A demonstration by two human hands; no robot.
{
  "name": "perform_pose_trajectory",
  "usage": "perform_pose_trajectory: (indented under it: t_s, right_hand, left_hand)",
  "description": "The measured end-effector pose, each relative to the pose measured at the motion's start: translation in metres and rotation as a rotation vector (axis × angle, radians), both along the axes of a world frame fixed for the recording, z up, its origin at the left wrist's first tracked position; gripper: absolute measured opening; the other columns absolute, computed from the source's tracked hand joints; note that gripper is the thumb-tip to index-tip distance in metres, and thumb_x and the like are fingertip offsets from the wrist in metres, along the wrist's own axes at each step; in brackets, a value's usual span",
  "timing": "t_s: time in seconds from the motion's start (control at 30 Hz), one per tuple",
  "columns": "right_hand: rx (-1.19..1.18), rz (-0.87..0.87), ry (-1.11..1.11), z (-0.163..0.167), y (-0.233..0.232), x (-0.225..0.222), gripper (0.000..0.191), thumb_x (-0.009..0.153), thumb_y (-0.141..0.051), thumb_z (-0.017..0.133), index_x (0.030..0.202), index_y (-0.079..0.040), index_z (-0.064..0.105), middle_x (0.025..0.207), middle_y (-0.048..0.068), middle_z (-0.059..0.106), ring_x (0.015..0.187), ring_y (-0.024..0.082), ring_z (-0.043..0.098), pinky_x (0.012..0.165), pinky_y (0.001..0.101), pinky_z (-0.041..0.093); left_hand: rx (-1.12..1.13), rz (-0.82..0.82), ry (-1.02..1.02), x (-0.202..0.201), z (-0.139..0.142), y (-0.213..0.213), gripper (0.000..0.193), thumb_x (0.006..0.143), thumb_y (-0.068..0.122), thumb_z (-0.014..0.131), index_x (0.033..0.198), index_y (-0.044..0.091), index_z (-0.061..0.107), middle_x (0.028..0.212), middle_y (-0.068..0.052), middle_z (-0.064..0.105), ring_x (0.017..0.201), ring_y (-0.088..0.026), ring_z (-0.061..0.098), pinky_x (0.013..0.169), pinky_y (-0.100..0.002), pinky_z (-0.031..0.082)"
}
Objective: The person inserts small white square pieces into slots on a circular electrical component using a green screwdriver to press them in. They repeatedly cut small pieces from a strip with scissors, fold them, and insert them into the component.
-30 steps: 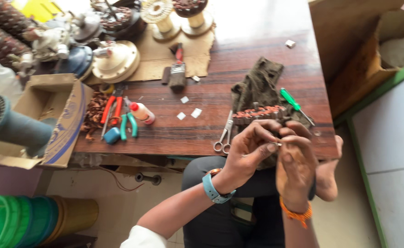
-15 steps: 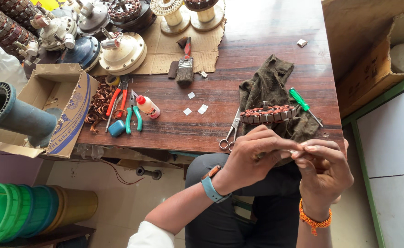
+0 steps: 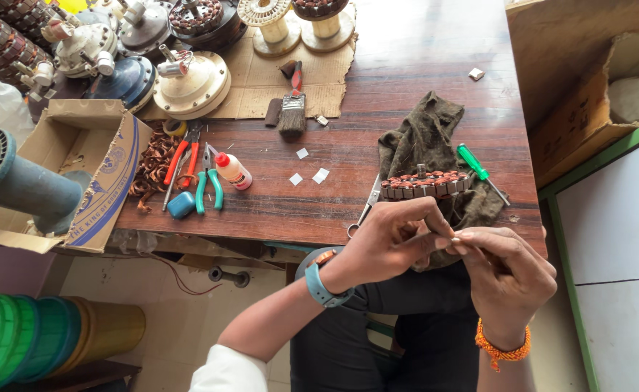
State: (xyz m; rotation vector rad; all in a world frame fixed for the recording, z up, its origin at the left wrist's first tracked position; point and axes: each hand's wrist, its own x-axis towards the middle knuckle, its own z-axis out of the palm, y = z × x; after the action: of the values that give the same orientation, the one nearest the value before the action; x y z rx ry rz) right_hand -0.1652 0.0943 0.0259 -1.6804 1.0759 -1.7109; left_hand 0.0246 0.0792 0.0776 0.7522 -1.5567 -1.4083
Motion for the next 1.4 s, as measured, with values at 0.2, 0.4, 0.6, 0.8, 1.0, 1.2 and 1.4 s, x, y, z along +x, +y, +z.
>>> perform_pose_trajectory:
  t_s: [0.2,0.4,0.6,0.8,1.0,1.2,1.4]
  right_hand:
    - [-0.248,0.058,0.22,0.034,-0.011,-0.014,0.019,0.09,0.009,0.082,0.102,-0.001,0.07,0.096,0.014,0.074,0.08,0.015,0.073,0.067,0.0221,0.058]
    - [-0.338,0.019,0.387,0.058,-0.009,-0.021,0.021,0.082,0.013,0.081,0.097,0.003,0.069,0.088,0.016,0.071,0.076,0.022,0.071,0.071,0.0315,0.059]
    - [-0.31,-0.016,0.438,0.06,-0.008,-0.018,0.02,0.086,0.011,0.082,0.099,0.002,0.07,0.093,0.014,0.071,0.079,0.022,0.072,0.073,0.0296,0.059]
    - [-0.191,-0.054,0.353,0.055,-0.004,-0.015,0.018,0.087,0.01,0.082,0.099,0.001,0.071,0.096,0.015,0.074,0.074,0.016,0.067,0.067,0.0255,0.052]
    - [0.108,0.055,-0.02,0.049,0.005,-0.003,0.01,0.096,0.007,0.078,0.102,0.008,0.069,0.098,0.013,0.073,0.083,0.01,0.071,0.074,0.0177,0.058]
    - [0.205,0.052,-0.103,0.047,0.007,0.005,0.014,0.098,0.008,0.074,0.111,0.009,0.069,0.096,0.01,0.072,0.085,0.011,0.072,0.079,0.0195,0.06]
    - [0.152,0.039,-0.03,0.039,0.002,0.008,0.003,0.106,0.01,0.068,0.106,0.009,0.065,0.098,0.01,0.07,0.082,0.009,0.069,0.075,0.0188,0.058]
  left_hand:
    - [-0.447,0.188,-0.248,-0.005,0.013,-0.002,0.01,0.097,0.013,0.076,0.105,0.009,0.072,0.087,0.0,0.07,0.08,-0.007,0.06,0.062,-0.025,0.049]
    - [-0.256,0.163,-0.108,-0.013,0.011,0.001,0.011,0.102,0.012,0.072,0.111,0.007,0.071,0.096,-0.002,0.07,0.077,-0.006,0.067,0.058,-0.023,0.054]
    - [-0.171,0.082,-0.05,-0.017,0.008,-0.007,0.009,0.104,0.005,0.064,0.112,0.001,0.065,0.099,-0.005,0.069,0.08,-0.008,0.071,0.056,-0.022,0.058]
    - [-0.225,0.114,-0.001,-0.02,-0.001,-0.003,0.006,0.105,0.0,0.062,0.111,0.0,0.061,0.1,-0.005,0.066,0.08,-0.01,0.07,0.06,-0.023,0.059]
    - [-0.744,0.344,-0.157,-0.018,-0.005,-0.001,0.018,0.097,-0.007,0.069,0.11,0.003,0.061,0.1,-0.006,0.065,0.089,-0.021,0.064,0.074,-0.03,0.057]
    - [-0.82,0.362,-0.289,-0.013,-0.003,-0.006,0.026,0.09,-0.009,0.071,0.111,0.003,0.061,0.099,-0.006,0.064,0.088,-0.024,0.062,0.069,-0.031,0.054]
    - [-0.795,0.339,-0.297,-0.012,0.001,-0.005,0.028,0.09,-0.009,0.069,0.114,0.004,0.062,0.094,-0.006,0.061,0.088,-0.025,0.061,0.073,-0.034,0.054]
